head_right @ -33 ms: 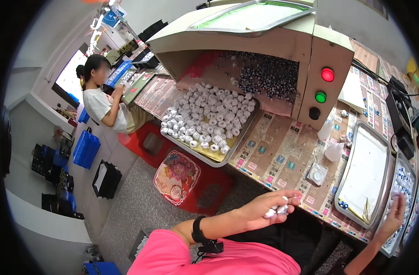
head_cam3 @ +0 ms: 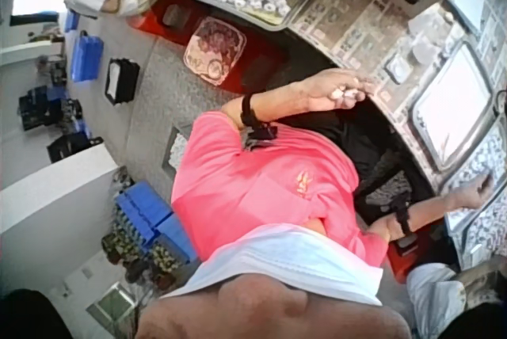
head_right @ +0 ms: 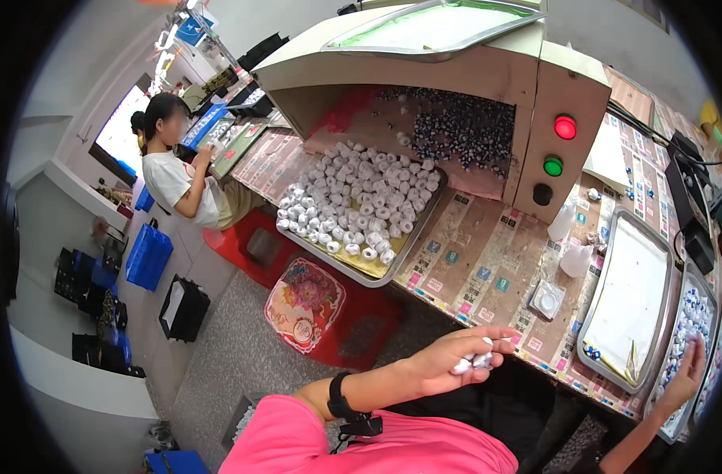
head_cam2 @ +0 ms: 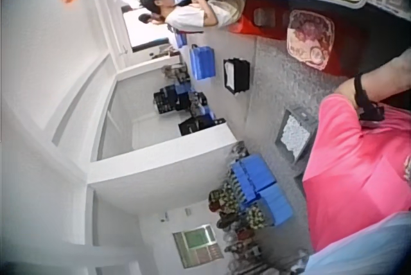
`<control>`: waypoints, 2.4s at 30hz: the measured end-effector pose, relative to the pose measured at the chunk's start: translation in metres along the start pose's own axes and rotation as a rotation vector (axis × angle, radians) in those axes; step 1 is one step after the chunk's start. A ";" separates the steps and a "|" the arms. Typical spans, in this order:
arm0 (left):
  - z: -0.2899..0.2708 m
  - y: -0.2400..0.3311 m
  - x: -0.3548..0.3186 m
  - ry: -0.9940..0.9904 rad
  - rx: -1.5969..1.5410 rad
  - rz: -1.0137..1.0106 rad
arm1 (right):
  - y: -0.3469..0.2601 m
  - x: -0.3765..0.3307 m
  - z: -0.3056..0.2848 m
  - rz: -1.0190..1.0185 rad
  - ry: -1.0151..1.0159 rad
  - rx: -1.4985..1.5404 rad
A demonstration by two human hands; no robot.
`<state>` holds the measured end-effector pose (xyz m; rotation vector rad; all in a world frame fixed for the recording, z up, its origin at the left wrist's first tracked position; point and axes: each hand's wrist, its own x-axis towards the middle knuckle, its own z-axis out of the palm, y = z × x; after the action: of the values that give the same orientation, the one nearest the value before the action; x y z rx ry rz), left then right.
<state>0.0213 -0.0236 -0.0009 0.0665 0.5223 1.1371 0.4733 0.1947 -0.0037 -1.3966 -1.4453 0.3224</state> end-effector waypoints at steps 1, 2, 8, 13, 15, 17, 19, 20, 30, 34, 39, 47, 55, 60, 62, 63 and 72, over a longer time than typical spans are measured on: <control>-0.002 0.001 -0.003 0.001 -0.002 -0.005 | 0.036 0.018 -0.023 0.001 0.058 -0.105; -0.004 0.001 -0.004 0.029 0.006 0.003 | 0.066 0.032 -0.042 0.002 0.115 -0.211; -0.006 -0.002 0.005 -0.022 0.041 0.029 | 0.123 0.058 -0.105 0.018 -0.032 -0.669; 0.006 0.008 -0.004 0.037 0.018 0.020 | 0.052 0.033 -0.044 -0.081 0.149 -0.584; 0.005 0.006 -0.004 0.115 0.036 0.024 | 0.002 0.014 -0.022 -0.242 0.177 -0.526; 0.003 0.003 -0.001 0.132 0.001 0.023 | -0.062 -0.018 0.012 -0.053 0.008 -0.262; 0.005 -0.002 0.006 0.083 0.002 -0.001 | -0.089 -0.049 0.029 -0.092 -0.225 -0.160; 0.005 -0.004 0.007 0.058 -0.005 0.014 | -0.107 -0.061 0.036 -0.148 -0.406 -0.151; 0.017 -0.008 0.005 0.089 -0.077 -0.022 | -0.143 -0.091 0.080 -0.059 -0.797 -0.292; 0.007 -0.008 0.003 0.134 -0.012 -0.009 | -0.139 -0.090 0.089 -0.057 -0.768 -0.213; 0.009 -0.005 0.004 0.105 -0.011 0.004 | -0.149 -0.091 0.089 0.365 -0.739 0.210; -0.002 -0.007 0.004 0.019 -0.032 0.036 | -0.183 -0.109 0.112 0.402 -0.953 0.520; -0.001 -0.005 -0.001 0.028 -0.056 0.026 | -0.192 -0.111 0.157 -0.119 -0.748 0.268; -0.008 -0.005 -0.002 0.032 -0.040 0.054 | -0.203 -0.113 0.172 -0.184 -0.777 0.127; -0.010 -0.006 -0.003 0.024 -0.042 0.056 | -0.196 -0.114 0.178 -0.323 -0.754 -0.021; -0.011 -0.006 -0.003 0.017 -0.061 0.057 | -0.195 -0.114 0.180 -0.327 -0.758 -0.019; -0.009 -0.006 0.001 0.009 -0.093 0.047 | -0.196 -0.118 0.175 -0.243 -0.710 0.059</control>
<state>0.0229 -0.0275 -0.0112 -0.0072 0.4768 1.2064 0.1966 0.1177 0.0202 -1.0804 -2.1358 0.7467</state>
